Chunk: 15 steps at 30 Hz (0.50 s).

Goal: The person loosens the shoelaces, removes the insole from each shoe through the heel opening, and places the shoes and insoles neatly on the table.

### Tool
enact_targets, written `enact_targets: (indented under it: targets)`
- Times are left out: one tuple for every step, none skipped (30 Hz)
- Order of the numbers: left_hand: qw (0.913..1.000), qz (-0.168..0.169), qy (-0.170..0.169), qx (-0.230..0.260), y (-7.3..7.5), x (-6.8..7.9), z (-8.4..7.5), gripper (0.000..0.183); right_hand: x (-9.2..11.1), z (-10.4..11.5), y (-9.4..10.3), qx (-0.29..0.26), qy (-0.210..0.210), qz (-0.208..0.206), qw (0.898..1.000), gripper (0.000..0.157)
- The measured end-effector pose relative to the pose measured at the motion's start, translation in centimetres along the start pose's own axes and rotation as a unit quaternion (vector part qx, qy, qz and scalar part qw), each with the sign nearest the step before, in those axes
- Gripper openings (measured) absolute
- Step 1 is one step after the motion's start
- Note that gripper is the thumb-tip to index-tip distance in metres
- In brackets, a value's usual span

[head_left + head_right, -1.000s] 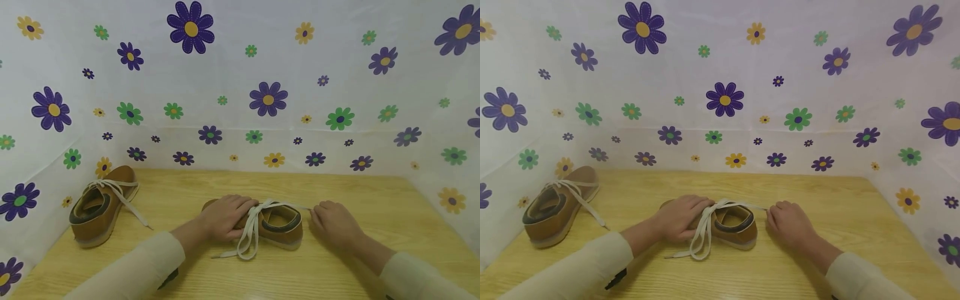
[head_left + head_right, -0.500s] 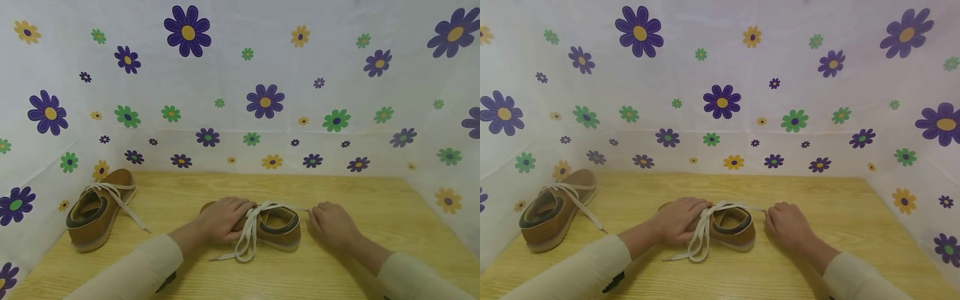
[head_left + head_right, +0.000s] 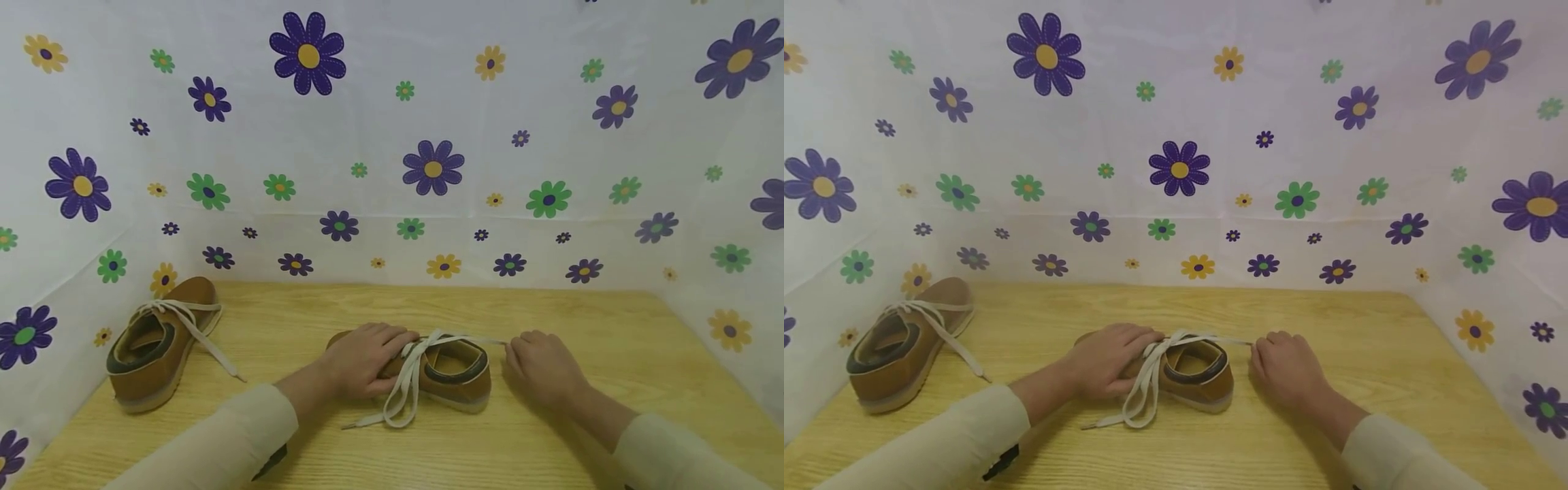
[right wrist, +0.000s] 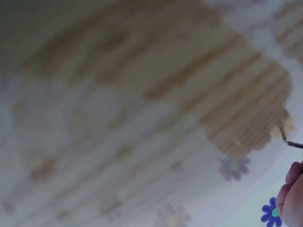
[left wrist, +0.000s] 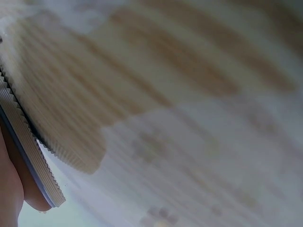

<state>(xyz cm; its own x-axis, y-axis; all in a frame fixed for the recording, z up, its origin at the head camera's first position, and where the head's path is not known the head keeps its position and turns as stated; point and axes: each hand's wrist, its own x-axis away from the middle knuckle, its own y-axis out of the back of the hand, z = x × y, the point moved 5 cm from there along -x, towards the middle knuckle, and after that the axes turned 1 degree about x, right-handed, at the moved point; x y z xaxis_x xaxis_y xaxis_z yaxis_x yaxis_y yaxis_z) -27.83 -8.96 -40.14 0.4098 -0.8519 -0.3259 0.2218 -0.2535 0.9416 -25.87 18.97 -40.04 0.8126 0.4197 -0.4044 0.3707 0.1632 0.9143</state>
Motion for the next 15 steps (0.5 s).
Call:
enact_targets:
  targets:
    - [1.0000, -0.001, -0.001, 0.001, -0.03, 0.01, 0.00, 0.065, -0.01, -0.03, -0.06, -0.001, -0.003, 0.003, 1.000, 0.035]
    - [1.0000, -0.003, -0.002, 0.002, -0.06, 0.00, 0.02, 0.065, -0.02, -0.04, -0.08, -0.003, -0.006, 0.006, 1.000, 0.035]
    - [1.0000, -0.004, -0.003, 0.002, -0.10, 0.01, 0.03, 0.065, -0.03, -0.05, -0.12, -0.003, -0.008, 0.007, 1.000, 0.035]
    - [1.0000, -0.004, -0.004, 0.001, -0.14, 0.00, 0.04, 0.065, -0.04, -0.05, -0.11, -0.004, -0.009, 0.007, 1.000, 0.035]
    - [1.0000, -0.004, -0.004, 0.000, -0.17, 0.00, 0.04, 0.064, -0.05, -0.05, -0.12, -0.005, -0.010, 0.007, 1.000, 0.035]
    - [1.0000, -0.004, -0.003, 0.000, -0.17, -0.01, 0.06, 0.064, -0.08, -0.05, -0.09, -0.005, -0.011, 0.005, 1.000, 0.035]
    - [1.0000, -0.003, -0.002, -0.001, -0.16, 0.01, 0.08, 0.064, -0.11, -0.06, -0.08, -0.005, -0.011, 0.002, 1.000, 0.035]
    - [1.0000, -0.003, -0.001, -0.001, -0.12, 0.01, 0.09, 0.064, -0.14, -0.06, -0.08, -0.005, -0.012, 0.002, 1.000, 0.036]
    - [1.0000, -0.003, -0.001, -0.002, -0.09, 0.02, 0.09, 0.063, -0.16, -0.06, -0.12, -0.005, -0.013, 0.002, 1.000, 0.036]
    - [1.0000, -0.002, -0.001, -0.002, -0.04, 0.03, 0.08, 0.063, -0.19, -0.06, -0.17, -0.004, -0.015, 0.004, 1.000, 0.037]
    - [1.0000, -0.002, -0.001, -0.001, 0.02, 0.04, 0.06, 0.063, -0.22, -0.06, -0.21, -0.004, -0.017, 0.005, 1.000, 0.037]
    - [1.0000, -0.003, -0.002, 0.000, 0.05, 0.05, 0.06, 0.063, -0.25, -0.07, -0.24, -0.003, -0.019, 0.006, 1.000, 0.037]
    - [1.0000, -0.005, -0.004, -0.001, 0.10, 0.06, 0.04, 0.063, -0.28, -0.09, -0.25, -0.002, -0.022, 0.006, 1.000, 0.038]
    - [1.0000, -0.007, -0.005, -0.002, 0.17, 0.06, 0.01, 0.063, -0.31, -0.10, -0.27, -0.001, -0.024, 0.006, 1.000, 0.039]
    - [0.9999, -0.009, -0.007, -0.003, 0.22, 0.06, -0.01, 0.062, -0.34, -0.11, -0.30, 0.000, -0.025, 0.005, 1.000, 0.039]
